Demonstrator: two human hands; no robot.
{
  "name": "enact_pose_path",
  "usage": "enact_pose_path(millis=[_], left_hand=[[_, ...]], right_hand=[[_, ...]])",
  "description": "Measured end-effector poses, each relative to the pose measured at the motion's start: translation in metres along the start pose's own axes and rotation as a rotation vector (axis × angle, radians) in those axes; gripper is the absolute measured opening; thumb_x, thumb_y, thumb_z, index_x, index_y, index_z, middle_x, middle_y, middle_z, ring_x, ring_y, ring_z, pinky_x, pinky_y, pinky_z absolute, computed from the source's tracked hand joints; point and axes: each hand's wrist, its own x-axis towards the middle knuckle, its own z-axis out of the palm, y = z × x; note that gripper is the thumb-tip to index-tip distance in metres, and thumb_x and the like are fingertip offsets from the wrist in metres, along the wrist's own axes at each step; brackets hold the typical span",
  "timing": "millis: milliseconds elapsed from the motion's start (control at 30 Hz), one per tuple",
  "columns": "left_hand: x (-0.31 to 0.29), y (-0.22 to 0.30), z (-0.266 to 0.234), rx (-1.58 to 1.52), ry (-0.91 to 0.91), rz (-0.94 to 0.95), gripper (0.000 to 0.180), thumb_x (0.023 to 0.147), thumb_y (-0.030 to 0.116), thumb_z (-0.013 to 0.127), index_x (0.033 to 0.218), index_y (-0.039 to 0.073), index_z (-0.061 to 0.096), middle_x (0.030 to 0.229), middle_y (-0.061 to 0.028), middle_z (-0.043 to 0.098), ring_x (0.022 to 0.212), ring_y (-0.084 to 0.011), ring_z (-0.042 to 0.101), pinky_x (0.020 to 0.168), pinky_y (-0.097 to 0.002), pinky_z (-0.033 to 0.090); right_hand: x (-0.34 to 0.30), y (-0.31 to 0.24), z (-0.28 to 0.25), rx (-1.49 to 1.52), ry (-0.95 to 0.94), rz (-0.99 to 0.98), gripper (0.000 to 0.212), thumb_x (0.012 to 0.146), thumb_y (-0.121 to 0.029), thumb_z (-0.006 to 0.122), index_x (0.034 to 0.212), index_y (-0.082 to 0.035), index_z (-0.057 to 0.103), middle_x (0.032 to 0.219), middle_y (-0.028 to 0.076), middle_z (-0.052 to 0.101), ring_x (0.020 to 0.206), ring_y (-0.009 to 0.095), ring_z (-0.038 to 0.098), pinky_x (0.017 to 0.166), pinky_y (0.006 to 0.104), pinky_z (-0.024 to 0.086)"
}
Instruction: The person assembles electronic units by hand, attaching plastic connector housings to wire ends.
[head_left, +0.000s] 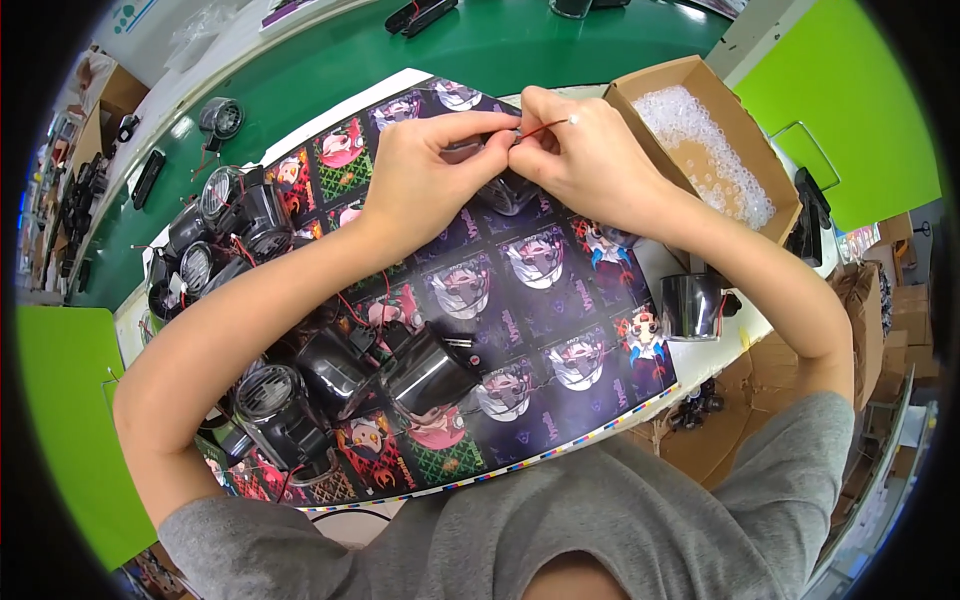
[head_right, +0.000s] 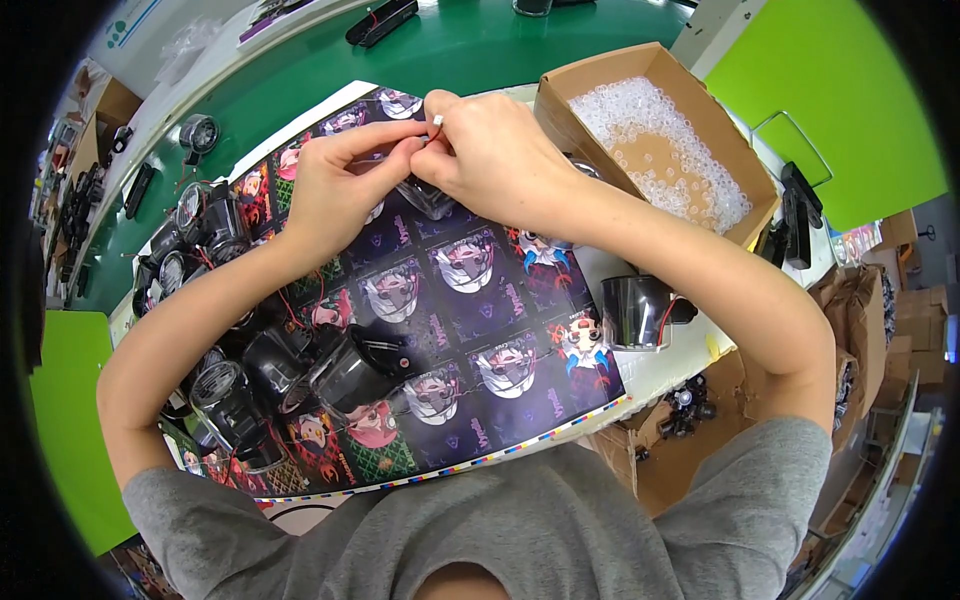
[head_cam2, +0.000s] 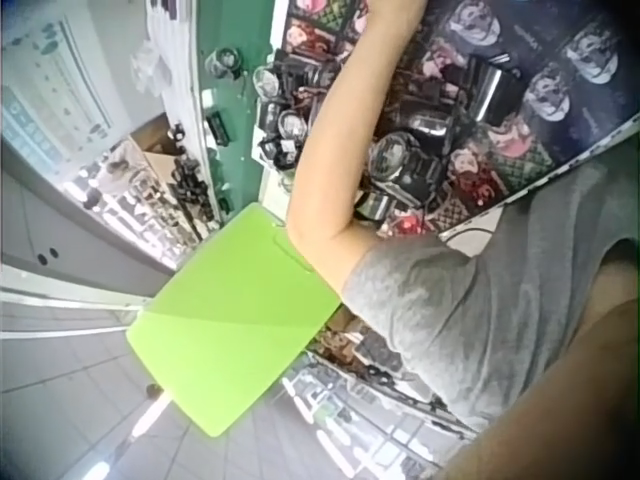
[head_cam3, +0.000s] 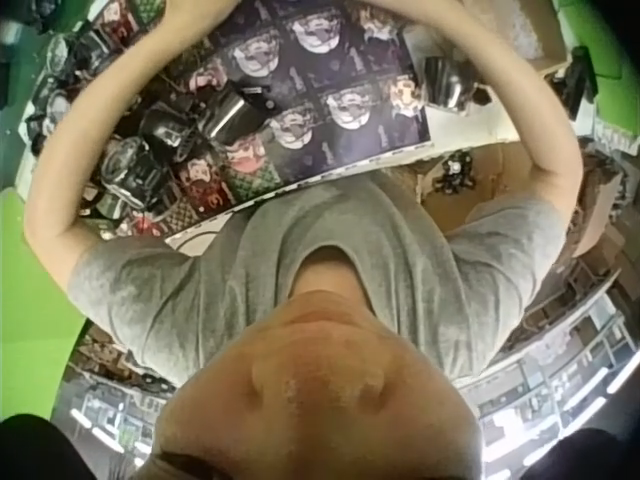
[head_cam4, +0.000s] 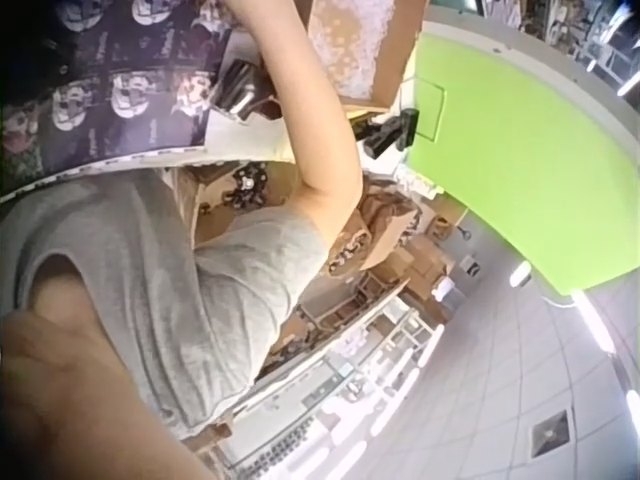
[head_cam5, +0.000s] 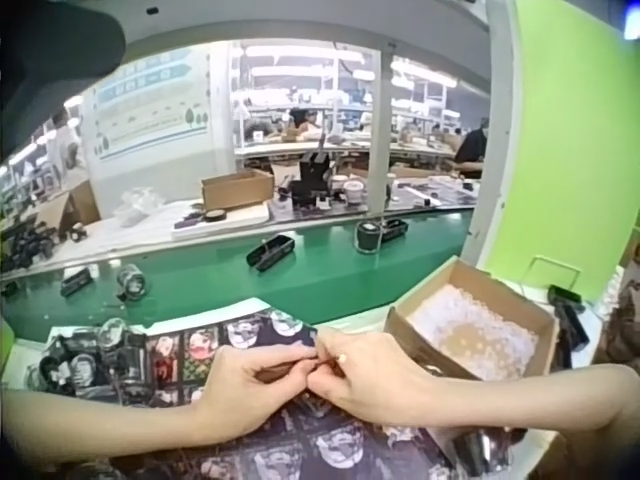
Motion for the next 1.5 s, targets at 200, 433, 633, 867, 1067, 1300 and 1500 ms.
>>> enact_pose_path(millis=[200, 433, 633, 867, 1067, 1300, 1500], left_hand=[[0.001, 0.003, -0.002, 0.079, -0.043, 0.012, 0.017, 0.076, 0.008, 0.060, 0.091, 0.001, 0.064, 0.072, -0.0070, 0.065, 0.064, -0.0045, 0.057, 0.058, -0.0193, 0.048], [0.000, -0.001, -0.005, -0.018, -0.042, 0.015, 0.017, 0.076, 0.007, 0.060, 0.092, 0.000, 0.064, 0.077, -0.0072, 0.066, 0.068, -0.0053, 0.058, 0.062, -0.0196, 0.048], [0.006, -0.002, -0.011, -0.064, -0.106, -0.084, 0.018, 0.077, 0.008, 0.060, 0.092, 0.000, 0.064, 0.079, -0.0078, 0.065, 0.070, -0.0068, 0.059, 0.064, -0.0188, 0.047], [0.013, -0.001, -0.012, -0.205, -0.102, -0.225, 0.017, 0.079, 0.011, 0.061, 0.088, -0.003, 0.063, 0.077, -0.0063, 0.064, 0.067, -0.0058, 0.057, 0.060, -0.0178, 0.044], [0.016, -0.009, -0.018, -0.285, -0.081, -0.382, 0.017, 0.079, 0.015, 0.060, 0.088, 0.001, 0.064, 0.077, -0.0027, 0.063, 0.071, -0.0063, 0.056, 0.065, -0.0195, 0.044], [0.026, 0.001, -0.021, -0.352, -0.182, -0.600, 0.019, 0.079, 0.016, 0.057, 0.091, 0.002, 0.063, 0.084, -0.0050, 0.063, 0.074, -0.0098, 0.056, 0.070, -0.0228, 0.044], [0.034, 0.010, -0.013, -0.294, -0.219, -0.565, 0.020, 0.075, 0.010, 0.059, 0.092, -0.001, 0.061, 0.079, -0.0061, 0.062, 0.064, -0.0080, 0.054, 0.056, -0.0204, 0.041]], right_hand=[[0.003, 0.003, -0.006, 0.005, -0.059, 0.070, 0.025, 0.068, -0.021, 0.057, 0.070, 0.004, 0.055, 0.061, 0.019, 0.058, 0.059, 0.031, 0.059, 0.056, 0.0363, 0.047], [0.002, 0.007, 0.000, 0.122, -0.017, 0.006, 0.019, 0.069, -0.014, 0.057, 0.072, 0.005, 0.054, 0.061, 0.017, 0.059, 0.057, 0.028, 0.060, 0.056, 0.0325, 0.047], [0.006, 0.010, -0.010, 0.274, -0.179, 0.033, 0.010, 0.074, -0.006, 0.055, 0.075, 0.003, 0.052, 0.060, 0.010, 0.057, 0.054, 0.016, 0.057, 0.051, 0.0263, 0.045], [0.018, 0.006, -0.023, 0.179, -0.285, 0.037, 0.012, 0.076, -0.006, 0.060, 0.082, 0.001, 0.053, 0.059, 0.003, 0.055, 0.050, 0.008, 0.051, 0.045, 0.0218, 0.041], [0.010, 0.040, -0.060, 0.115, -0.071, 0.014, 0.013, 0.072, -0.006, 0.058, 0.083, 0.000, 0.057, 0.072, 0.006, 0.059, 0.067, 0.012, 0.056, 0.060, 0.0259, 0.046], [-0.038, 0.109, -0.110, -0.214, -0.261, 0.419, 0.017, 0.075, -0.014, 0.059, 0.073, 0.002, 0.056, 0.065, 0.007, 0.057, 0.061, 0.012, 0.054, 0.059, 0.0264, 0.045], [-0.043, 0.111, -0.086, -0.074, -0.241, 0.552, 0.013, 0.073, -0.006, 0.061, 0.068, 0.003, 0.054, 0.060, 0.008, 0.057, 0.046, 0.012, 0.054, 0.041, 0.0244, 0.043]])
